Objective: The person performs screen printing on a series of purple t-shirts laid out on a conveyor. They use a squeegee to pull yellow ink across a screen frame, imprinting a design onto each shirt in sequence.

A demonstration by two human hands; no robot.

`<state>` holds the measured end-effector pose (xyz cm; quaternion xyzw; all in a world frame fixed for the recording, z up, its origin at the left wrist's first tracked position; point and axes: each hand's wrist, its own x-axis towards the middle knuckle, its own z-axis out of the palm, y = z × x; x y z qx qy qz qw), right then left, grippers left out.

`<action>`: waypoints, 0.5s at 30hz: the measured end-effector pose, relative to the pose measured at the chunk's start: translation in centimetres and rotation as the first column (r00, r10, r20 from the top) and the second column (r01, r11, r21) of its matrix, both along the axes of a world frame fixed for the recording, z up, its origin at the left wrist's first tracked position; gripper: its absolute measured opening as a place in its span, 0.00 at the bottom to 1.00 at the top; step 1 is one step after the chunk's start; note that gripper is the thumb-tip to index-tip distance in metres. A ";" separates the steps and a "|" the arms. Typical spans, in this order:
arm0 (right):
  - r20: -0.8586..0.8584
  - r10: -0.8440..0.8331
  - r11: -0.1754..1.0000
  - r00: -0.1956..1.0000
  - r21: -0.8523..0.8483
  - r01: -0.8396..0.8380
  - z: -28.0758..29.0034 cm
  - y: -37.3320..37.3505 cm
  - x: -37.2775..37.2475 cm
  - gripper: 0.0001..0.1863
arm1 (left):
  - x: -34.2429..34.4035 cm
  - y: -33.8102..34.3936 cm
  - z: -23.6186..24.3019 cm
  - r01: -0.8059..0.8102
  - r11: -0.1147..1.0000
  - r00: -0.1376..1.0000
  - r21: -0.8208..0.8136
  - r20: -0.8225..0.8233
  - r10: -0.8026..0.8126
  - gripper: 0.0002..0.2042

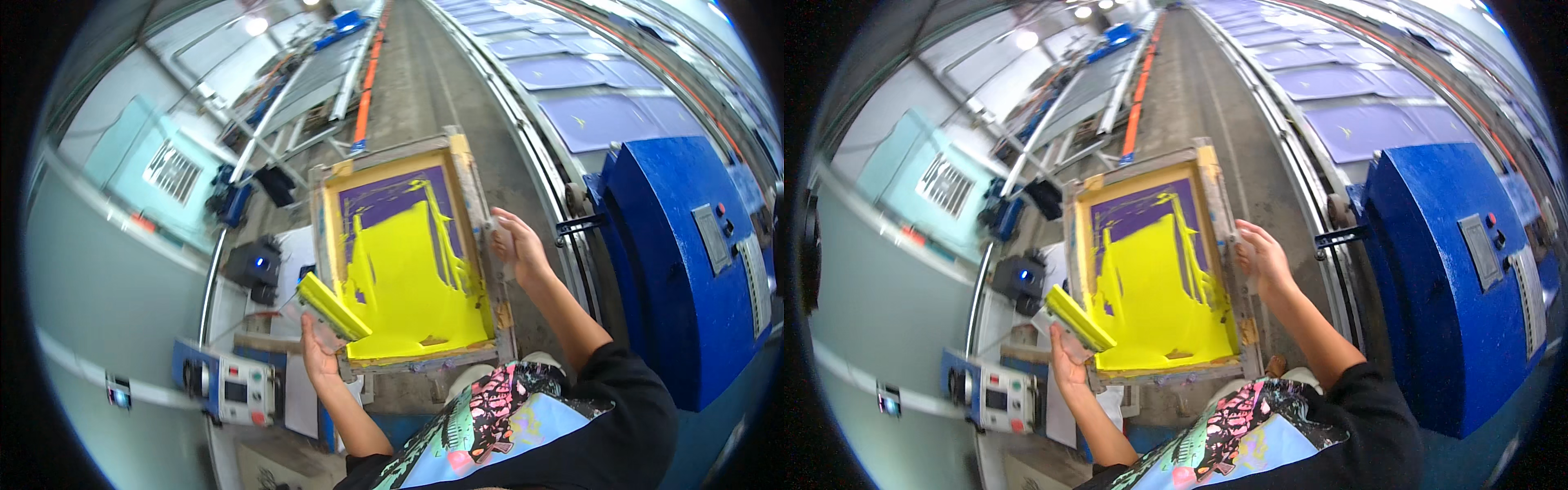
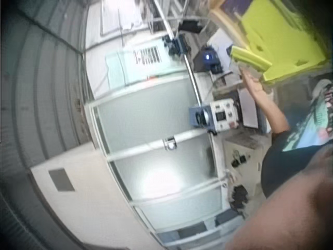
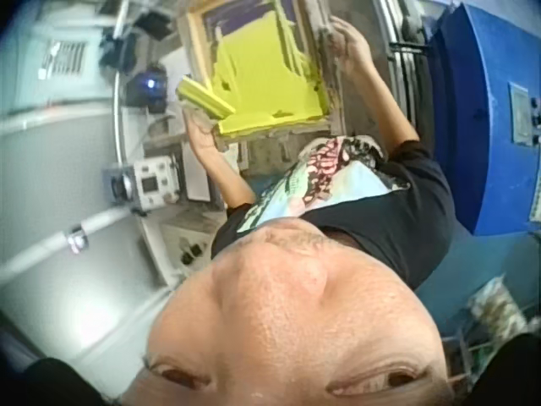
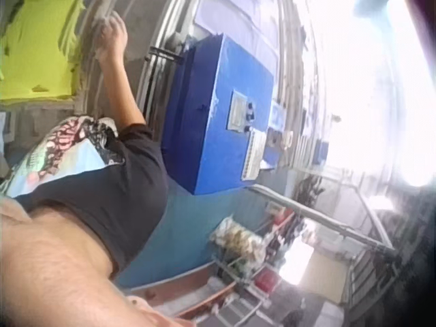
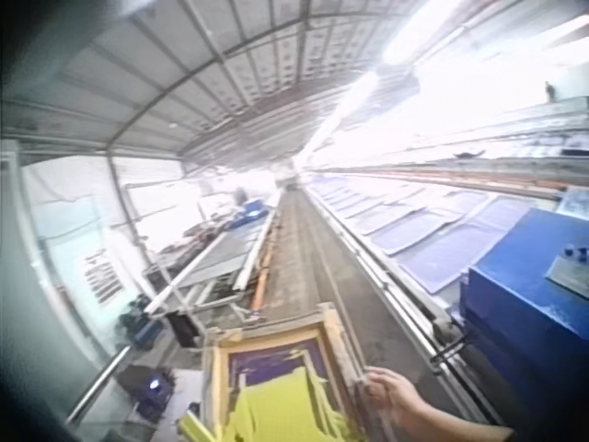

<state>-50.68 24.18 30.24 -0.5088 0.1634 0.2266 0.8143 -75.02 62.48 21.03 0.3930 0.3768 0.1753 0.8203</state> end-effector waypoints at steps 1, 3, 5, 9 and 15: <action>0.011 -0.013 1.000 1.000 0.013 0.013 0.4 -0.8 1.2 0.19 | 1.1 -0.3 -0.4 -0.025 0.999 0.999 0.022 -0.033 0.026 0.37; 0.024 -0.009 1.000 1.000 0.028 0.009 -1.4 -2.2 2.7 0.19 | 0.2 1.1 -5.9 0.132 0.986 0.978 -0.098 0.177 -0.114 0.37; 0.037 -0.010 1.000 0.999 -0.026 0.011 -3.0 -5.6 4.4 0.17 | 0.5 0.7 -9.7 0.298 0.942 0.900 -0.154 0.375 -0.223 0.37; 0.029 -0.012 0.999 1.000 0.041 0.011 -4.0 -7.1 5.7 0.14 | 4.2 -3.8 -5.5 0.297 0.954 0.910 -0.044 0.315 -0.269 0.36; 0.040 -0.002 1.000 0.999 0.008 0.002 -4.1 -7.6 10.7 0.14 | 9.9 -7.6 -4.0 0.027 0.998 0.999 0.065 -0.020 -0.026 0.36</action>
